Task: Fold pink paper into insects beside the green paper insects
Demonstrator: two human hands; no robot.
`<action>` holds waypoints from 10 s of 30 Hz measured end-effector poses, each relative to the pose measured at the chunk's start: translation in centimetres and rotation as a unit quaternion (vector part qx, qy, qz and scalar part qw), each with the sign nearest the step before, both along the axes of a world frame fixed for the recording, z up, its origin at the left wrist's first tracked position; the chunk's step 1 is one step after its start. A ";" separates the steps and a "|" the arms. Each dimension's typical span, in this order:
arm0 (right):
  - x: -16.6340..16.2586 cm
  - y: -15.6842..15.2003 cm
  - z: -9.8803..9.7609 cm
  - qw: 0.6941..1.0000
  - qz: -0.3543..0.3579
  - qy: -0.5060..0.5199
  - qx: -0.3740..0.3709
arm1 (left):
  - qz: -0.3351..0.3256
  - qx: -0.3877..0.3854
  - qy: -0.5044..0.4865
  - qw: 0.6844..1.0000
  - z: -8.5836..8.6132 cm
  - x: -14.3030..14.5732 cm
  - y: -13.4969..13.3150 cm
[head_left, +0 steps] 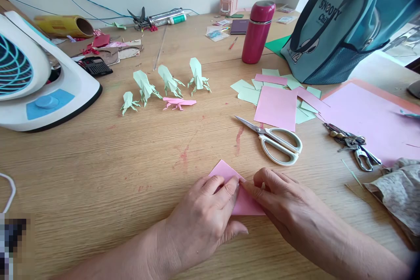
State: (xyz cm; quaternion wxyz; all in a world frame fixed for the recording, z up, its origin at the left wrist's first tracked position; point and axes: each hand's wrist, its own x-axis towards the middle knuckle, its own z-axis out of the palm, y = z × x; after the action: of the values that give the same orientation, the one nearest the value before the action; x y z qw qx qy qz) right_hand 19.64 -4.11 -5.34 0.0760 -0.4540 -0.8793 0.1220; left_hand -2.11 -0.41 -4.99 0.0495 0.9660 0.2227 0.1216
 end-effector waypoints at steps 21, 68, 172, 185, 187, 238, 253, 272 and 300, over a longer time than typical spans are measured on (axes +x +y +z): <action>3.6 2.3 0.7 0.991 0.083 0.083 -0.070 | -0.046 0.030 0.080 0.995 -0.3 -0.5 0.0; 2.7 0.3 -1.3 0.998 0.024 0.010 0.054 | 0.022 0.047 0.168 0.984 -0.1 0.7 -2.1; 1.6 0.1 -1.1 0.990 0.101 0.069 0.065 | -0.108 -0.036 -0.072 0.991 -1.7 -2.8 4.3; 1.6 0.2 -1.2 0.983 0.163 0.053 0.063 | -0.055 -0.008 -0.116 0.992 -0.6 -4.9 2.5; 1.5 0.2 -1.2 0.983 0.163 0.059 0.060 | -0.021 -0.032 -0.116 0.992 -0.1 -5.2 0.8; 2.7 -1.4 -1.8 0.988 0.087 0.103 0.068 | 0.016 -0.152 0.010 0.988 -1.8 -3.0 -3.4; 2.7 -1.1 -1.3 0.989 0.083 0.118 0.043 | 0.021 -0.161 0.038 0.986 -1.5 -2.9 -3.3; -0.9 -1.6 0.8 0.988 0.130 0.084 0.007 | 0.010 -0.190 -0.014 0.982 -2.0 -3.0 -3.4; -6.5 -0.5 -1.4 0.994 0.069 0.038 0.082 | 0.004 -0.190 0.003 0.982 -2.0 -3.4 -3.6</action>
State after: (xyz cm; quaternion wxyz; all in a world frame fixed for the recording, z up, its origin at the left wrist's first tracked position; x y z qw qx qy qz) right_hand 13.18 -4.57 -6.76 0.1373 -0.3792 -0.9123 0.0718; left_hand -5.51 -4.00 -6.98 0.2313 0.9383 0.2461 0.0747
